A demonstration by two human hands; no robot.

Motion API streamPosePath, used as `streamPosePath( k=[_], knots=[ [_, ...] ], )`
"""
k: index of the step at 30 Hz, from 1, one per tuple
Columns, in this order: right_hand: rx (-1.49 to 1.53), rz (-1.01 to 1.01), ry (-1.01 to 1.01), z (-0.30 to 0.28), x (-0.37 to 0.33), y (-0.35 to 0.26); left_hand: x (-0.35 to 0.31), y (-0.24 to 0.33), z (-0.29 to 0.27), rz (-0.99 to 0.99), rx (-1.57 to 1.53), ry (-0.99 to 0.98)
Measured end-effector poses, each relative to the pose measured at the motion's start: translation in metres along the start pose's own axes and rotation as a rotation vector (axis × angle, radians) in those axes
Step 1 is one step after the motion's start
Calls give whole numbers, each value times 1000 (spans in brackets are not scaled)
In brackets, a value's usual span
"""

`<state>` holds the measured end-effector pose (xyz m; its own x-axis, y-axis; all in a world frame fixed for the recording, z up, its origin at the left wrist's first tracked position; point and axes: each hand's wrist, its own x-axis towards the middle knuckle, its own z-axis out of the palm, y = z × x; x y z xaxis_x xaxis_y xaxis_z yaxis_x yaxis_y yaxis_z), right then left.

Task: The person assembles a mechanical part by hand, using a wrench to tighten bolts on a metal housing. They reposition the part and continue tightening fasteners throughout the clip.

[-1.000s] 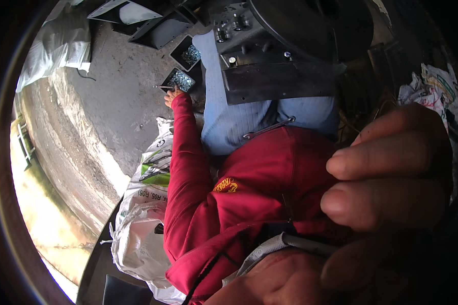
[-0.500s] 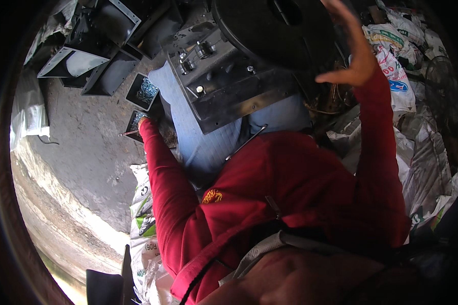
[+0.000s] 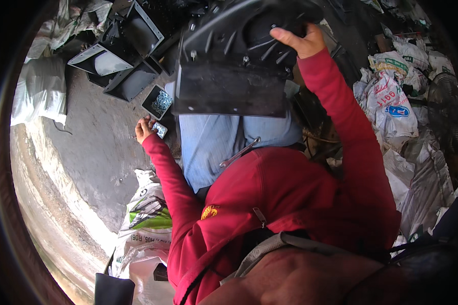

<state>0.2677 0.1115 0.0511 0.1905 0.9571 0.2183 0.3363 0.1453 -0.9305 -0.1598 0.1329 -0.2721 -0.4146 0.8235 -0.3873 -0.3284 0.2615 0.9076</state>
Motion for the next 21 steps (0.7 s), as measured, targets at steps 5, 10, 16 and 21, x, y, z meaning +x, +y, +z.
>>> streamPosePath(
  k=[5,10,16,21],
  knots=[
    [1120,322,251,15,-11,-22,-182,168,93,410,-301,-325],
    [1397,547,346,73,-65,7,-260,205,128,1002,60,-552],
    [1350,732,286,106,-124,48,-228,176,121,1065,276,-418],
    [953,758,-456,69,-163,36,-219,171,102,1064,315,-415]
  ],
)
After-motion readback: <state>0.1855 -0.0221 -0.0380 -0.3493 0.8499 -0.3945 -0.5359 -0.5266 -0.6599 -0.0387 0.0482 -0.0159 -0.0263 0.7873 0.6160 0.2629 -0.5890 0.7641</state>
